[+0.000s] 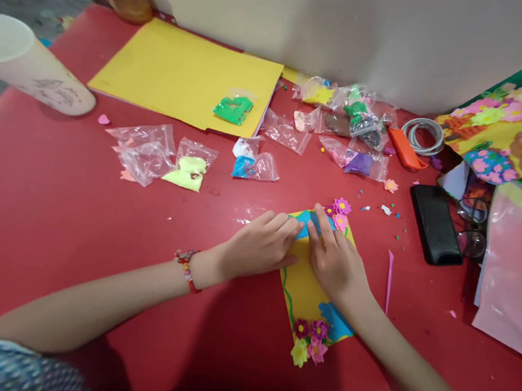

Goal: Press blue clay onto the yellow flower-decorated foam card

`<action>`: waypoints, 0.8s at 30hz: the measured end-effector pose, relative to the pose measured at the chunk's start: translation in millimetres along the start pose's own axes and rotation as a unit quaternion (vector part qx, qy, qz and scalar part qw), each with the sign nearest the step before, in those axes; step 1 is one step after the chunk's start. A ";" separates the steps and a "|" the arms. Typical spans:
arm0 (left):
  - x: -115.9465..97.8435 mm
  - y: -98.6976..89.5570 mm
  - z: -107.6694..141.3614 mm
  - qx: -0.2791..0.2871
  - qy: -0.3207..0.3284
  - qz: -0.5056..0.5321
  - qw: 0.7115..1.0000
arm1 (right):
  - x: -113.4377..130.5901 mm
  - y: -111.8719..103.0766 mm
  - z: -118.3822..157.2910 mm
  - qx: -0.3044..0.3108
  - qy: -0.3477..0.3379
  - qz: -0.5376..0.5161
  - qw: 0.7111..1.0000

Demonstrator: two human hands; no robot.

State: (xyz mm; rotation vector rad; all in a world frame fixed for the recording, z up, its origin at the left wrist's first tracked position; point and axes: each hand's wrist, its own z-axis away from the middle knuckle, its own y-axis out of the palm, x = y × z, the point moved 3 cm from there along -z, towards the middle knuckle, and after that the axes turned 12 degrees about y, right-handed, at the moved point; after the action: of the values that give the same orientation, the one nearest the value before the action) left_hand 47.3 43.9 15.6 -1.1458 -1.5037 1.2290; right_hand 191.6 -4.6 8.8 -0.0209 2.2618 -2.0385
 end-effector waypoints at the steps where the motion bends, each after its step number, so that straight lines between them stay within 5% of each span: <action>1: -0.3 -0.6 -0.2 -0.012 0.000 -0.002 1.000 | 0.6 -0.6 0.3 -0.011 -0.006 0.003 1.000; 6: 0.6 -1.4 1.8 -0.050 0.001 -0.003 0.999 | -5.1 -7.0 3.3 -0.056 -0.028 -0.005 0.998; 13: 3.0 0.5 1.9 -0.020 -0.003 0.009 1.000 | -20.3 -16.2 6.8 -0.051 -0.027 -0.144 0.988; 24: -2.6 0.8 -6.5 -0.035 -0.002 0.037 0.999 | -12.5 1.3 1.9 -0.028 0.003 -0.048 0.998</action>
State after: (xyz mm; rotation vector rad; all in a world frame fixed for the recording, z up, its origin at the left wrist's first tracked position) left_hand 54.2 42.7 15.5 -1.2565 -1.5297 1.2361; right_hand 204.3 -5.5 8.1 -0.1293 2.3652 -2.0225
